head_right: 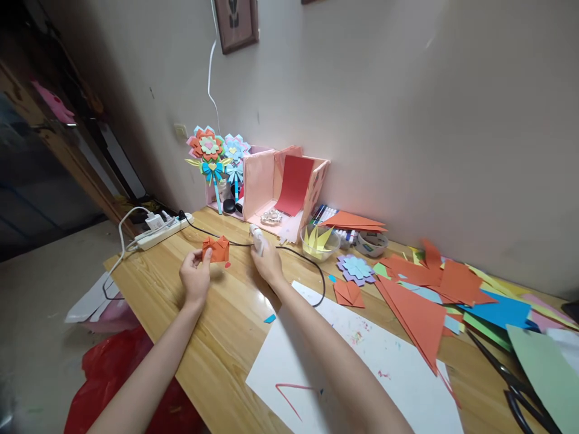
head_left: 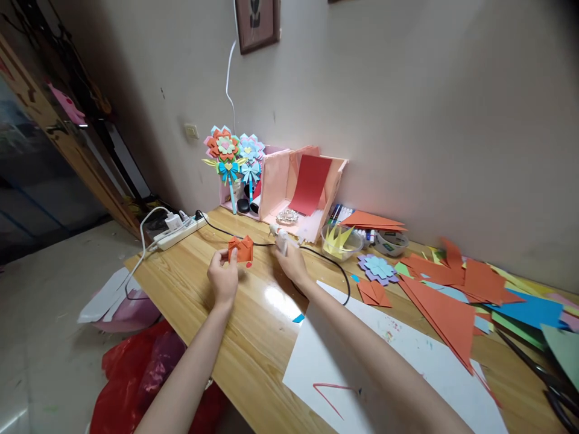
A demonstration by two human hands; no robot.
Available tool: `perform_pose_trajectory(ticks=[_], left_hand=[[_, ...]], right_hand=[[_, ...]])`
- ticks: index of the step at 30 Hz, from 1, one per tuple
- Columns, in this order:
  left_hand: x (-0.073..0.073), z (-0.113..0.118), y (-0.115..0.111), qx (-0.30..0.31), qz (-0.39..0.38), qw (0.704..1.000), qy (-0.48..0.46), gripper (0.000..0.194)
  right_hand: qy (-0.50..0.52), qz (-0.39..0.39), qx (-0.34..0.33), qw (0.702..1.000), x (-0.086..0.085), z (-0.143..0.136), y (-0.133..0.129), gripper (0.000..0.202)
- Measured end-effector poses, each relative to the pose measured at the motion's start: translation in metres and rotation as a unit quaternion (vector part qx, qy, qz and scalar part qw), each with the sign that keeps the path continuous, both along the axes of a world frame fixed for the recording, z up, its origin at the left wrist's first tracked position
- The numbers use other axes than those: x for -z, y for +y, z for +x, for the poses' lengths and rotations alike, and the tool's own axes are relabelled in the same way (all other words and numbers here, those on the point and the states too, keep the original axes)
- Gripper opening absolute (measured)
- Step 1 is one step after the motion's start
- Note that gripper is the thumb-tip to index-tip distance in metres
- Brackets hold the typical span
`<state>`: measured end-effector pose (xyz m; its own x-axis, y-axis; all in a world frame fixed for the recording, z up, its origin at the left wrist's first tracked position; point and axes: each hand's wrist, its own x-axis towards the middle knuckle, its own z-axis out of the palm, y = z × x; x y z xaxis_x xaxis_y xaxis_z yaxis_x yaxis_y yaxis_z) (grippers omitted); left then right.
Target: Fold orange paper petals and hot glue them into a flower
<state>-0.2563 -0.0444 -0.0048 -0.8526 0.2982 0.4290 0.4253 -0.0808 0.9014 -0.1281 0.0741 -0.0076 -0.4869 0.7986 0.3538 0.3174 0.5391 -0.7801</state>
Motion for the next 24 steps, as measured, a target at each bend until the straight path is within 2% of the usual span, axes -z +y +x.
perform_pose_trajectory(ticks=[3, 6, 9, 11, 13, 15, 18, 21, 24], left_hand=[[0.002, 0.001, 0.000, 0.041, 0.029, 0.997, -0.059, 0.026], [-0.001, 0.014, -0.008, 0.035, 0.057, 0.995, -0.076, 0.027], [-0.007, 0.044, -0.022, 0.023, 0.084, 0.992, -0.091, 0.026], [-0.013, 0.071, -0.027, 0.082, 0.075, 0.988, -0.107, 0.025], [-0.017, 0.097, -0.025, 0.158, 0.044, 0.978, -0.130, 0.024], [-0.018, 0.119, -0.012, 0.249, 0.000, 0.957, -0.150, 0.023], [-0.012, 0.147, 0.020, 0.380, -0.065, 0.894, -0.227, 0.028], [-0.003, 0.173, 0.049, 0.445, -0.110, 0.848, -0.265, 0.032], [-0.001, 0.194, 0.061, 0.495, -0.133, 0.813, -0.275, 0.032]], right_hand=[[-0.079, 0.003, 0.031, 0.996, 0.005, -0.016, 0.010, 0.019], [-0.095, 0.005, 0.036, 0.995, 0.007, -0.010, 0.006, 0.020], [-0.068, 0.027, 0.027, 0.997, 0.004, 0.020, -0.005, 0.026], [-0.016, 0.018, 0.022, 0.999, 0.002, 0.053, -0.015, 0.023], [0.035, -0.059, -0.015, 0.998, -0.001, 0.092, -0.026, 0.024], [0.091, -0.163, -0.041, 0.982, -0.003, 0.133, -0.035, 0.028], [0.183, -0.262, 0.019, 0.947, -0.003, 0.186, -0.045, 0.033], [0.240, -0.314, 0.071, 0.916, 0.002, 0.219, -0.046, 0.037], [0.271, -0.344, 0.094, 0.894, 0.010, 0.235, -0.042, 0.038]])
